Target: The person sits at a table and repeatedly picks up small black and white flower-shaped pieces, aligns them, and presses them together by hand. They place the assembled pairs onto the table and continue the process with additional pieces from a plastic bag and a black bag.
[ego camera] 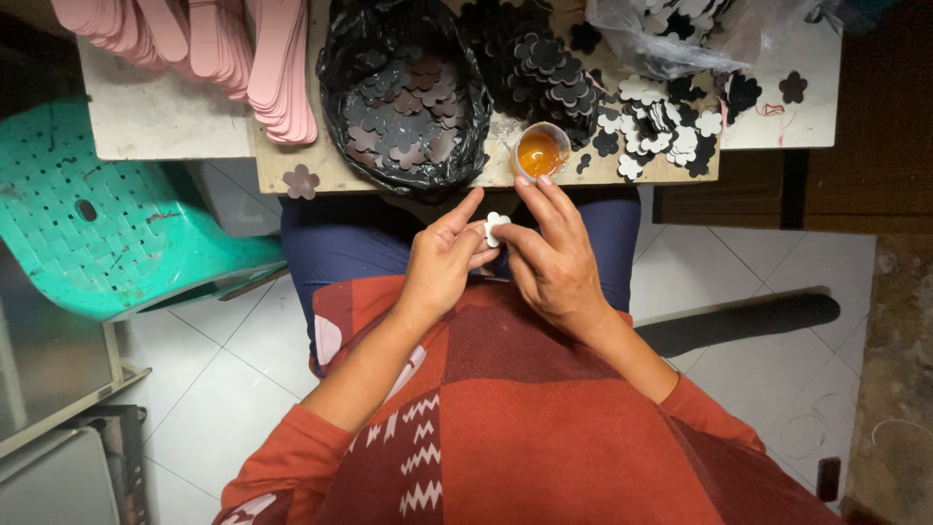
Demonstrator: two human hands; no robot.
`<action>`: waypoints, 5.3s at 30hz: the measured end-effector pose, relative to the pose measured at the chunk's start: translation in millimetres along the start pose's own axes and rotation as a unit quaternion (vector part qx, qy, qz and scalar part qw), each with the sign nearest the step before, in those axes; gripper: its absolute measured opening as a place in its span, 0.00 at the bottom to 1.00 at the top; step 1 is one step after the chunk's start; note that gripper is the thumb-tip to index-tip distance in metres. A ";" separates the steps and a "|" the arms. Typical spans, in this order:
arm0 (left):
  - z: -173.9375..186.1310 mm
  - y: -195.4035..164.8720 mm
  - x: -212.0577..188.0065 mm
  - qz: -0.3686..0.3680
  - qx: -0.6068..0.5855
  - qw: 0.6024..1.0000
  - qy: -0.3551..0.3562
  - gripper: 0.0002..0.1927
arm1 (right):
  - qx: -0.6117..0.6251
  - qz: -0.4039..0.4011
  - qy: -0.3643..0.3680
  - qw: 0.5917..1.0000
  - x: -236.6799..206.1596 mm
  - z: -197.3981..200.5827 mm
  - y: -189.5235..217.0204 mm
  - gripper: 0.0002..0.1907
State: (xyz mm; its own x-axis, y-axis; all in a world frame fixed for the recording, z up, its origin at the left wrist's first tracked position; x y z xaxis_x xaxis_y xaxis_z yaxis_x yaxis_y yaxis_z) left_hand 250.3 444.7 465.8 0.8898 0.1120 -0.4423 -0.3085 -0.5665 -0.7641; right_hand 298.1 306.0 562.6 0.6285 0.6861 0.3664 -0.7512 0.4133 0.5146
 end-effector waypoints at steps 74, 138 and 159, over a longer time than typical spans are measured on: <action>71.1 -147.5 36.4 -0.270 0.598 0.750 -0.082 0.17 | 0.490 -0.394 -0.055 0.776 -30.6 -24.0 -59.2 0.27; 19.5 -8.3 -36.6 -0.004 0.077 0.997 0.011 0.12 | 0.523 -0.406 -0.008 0.750 -29.0 -6.9 -11.1 0.27; 12.3 2.7 -46.9 0.096 -0.062 0.993 0.036 0.31 | 0.471 -0.425 0.046 0.772 -30.1 -14.4 -15.1 0.30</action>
State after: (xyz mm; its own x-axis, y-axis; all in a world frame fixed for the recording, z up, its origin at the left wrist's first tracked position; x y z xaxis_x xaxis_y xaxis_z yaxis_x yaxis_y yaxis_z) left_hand 203.5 447.9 478.6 0.8421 -0.0642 -0.5356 -0.4347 -0.6686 -0.6033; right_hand 287.7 287.7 532.6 0.7642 0.4648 -0.4471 0.4309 0.1478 0.8902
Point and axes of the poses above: each hand's wrist, its own x-axis towards the middle knuckle, its own z-axis out of the back of the hand, y = z × x, the point moved 5 cm from there along x, towards the middle knuckle
